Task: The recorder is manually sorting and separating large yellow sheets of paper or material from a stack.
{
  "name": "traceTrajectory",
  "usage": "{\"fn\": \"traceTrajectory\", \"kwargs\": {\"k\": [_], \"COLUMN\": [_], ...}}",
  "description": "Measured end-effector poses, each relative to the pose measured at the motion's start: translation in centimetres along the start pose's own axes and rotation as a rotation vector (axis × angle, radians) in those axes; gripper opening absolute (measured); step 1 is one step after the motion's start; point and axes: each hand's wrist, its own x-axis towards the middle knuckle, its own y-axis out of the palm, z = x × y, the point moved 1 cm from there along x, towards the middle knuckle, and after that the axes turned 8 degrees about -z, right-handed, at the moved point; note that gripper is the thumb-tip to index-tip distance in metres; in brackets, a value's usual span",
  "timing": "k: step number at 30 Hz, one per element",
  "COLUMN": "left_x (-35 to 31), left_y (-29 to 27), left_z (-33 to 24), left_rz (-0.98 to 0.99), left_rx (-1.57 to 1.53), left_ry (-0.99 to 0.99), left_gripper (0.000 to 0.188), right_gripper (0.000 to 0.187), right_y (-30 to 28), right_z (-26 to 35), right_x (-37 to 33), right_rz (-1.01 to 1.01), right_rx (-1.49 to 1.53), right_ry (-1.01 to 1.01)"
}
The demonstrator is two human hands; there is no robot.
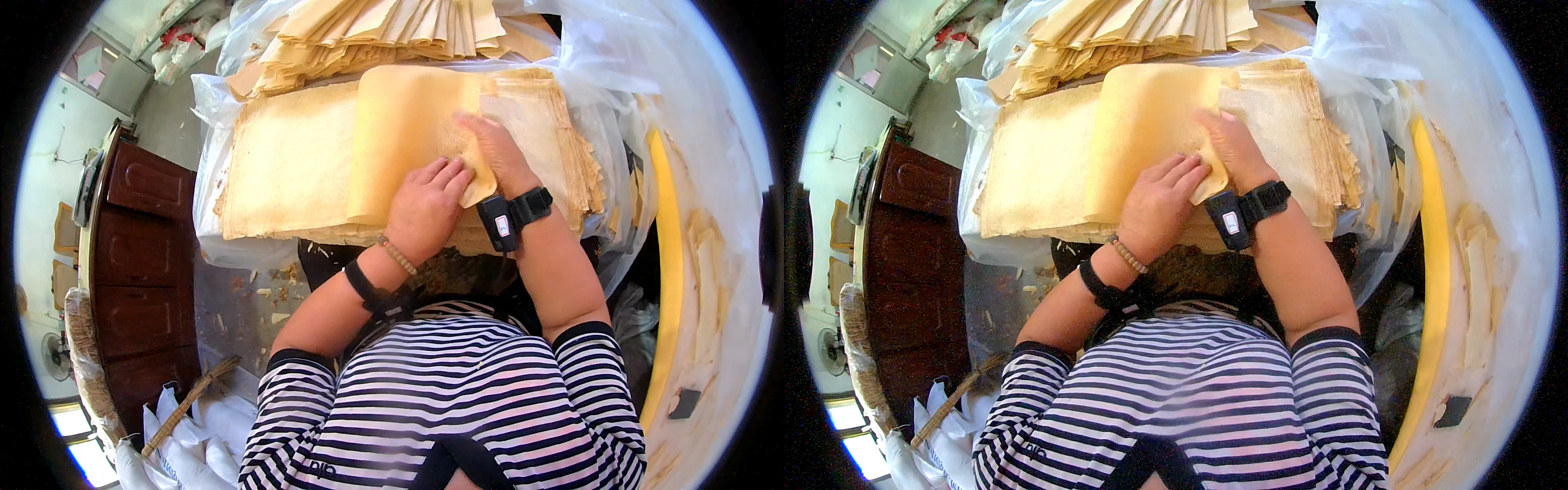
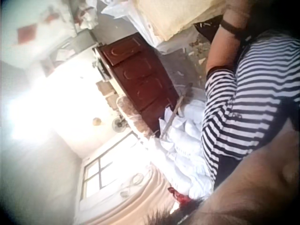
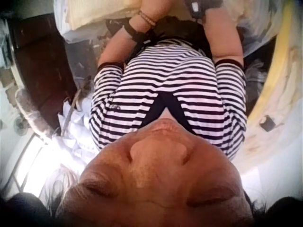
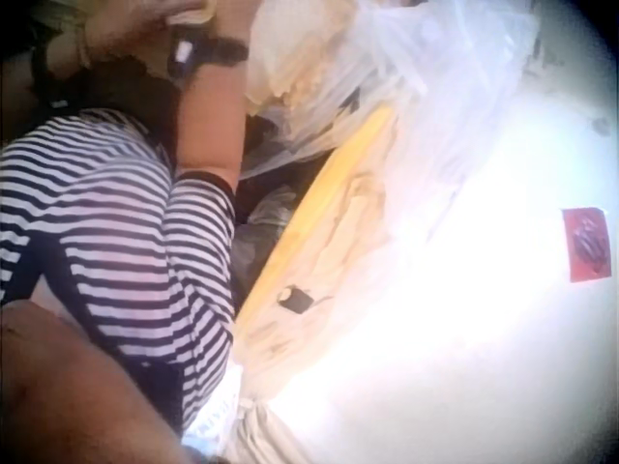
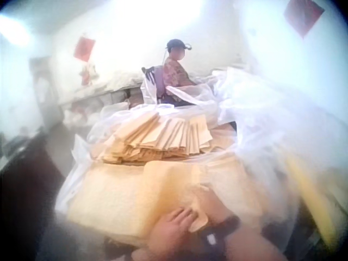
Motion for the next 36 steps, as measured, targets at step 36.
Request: {"fn": "traceTrajectory", "kwargs": {"k": [36], "left_x": [1.5], "left_y": [-7.8], "left_z": [10.8], "left_rz": [0.162], "left_rx": [0.249], "left_ry": [-0.087], "left_gripper": [0.068], "right_gripper": [0.047], "right_y": [-12.0], "right_z": [-2.6], "right_x": [-17.4], "right_rz": [-0.089], "right_rx": [0.036], "right_ry": [0.549]}}
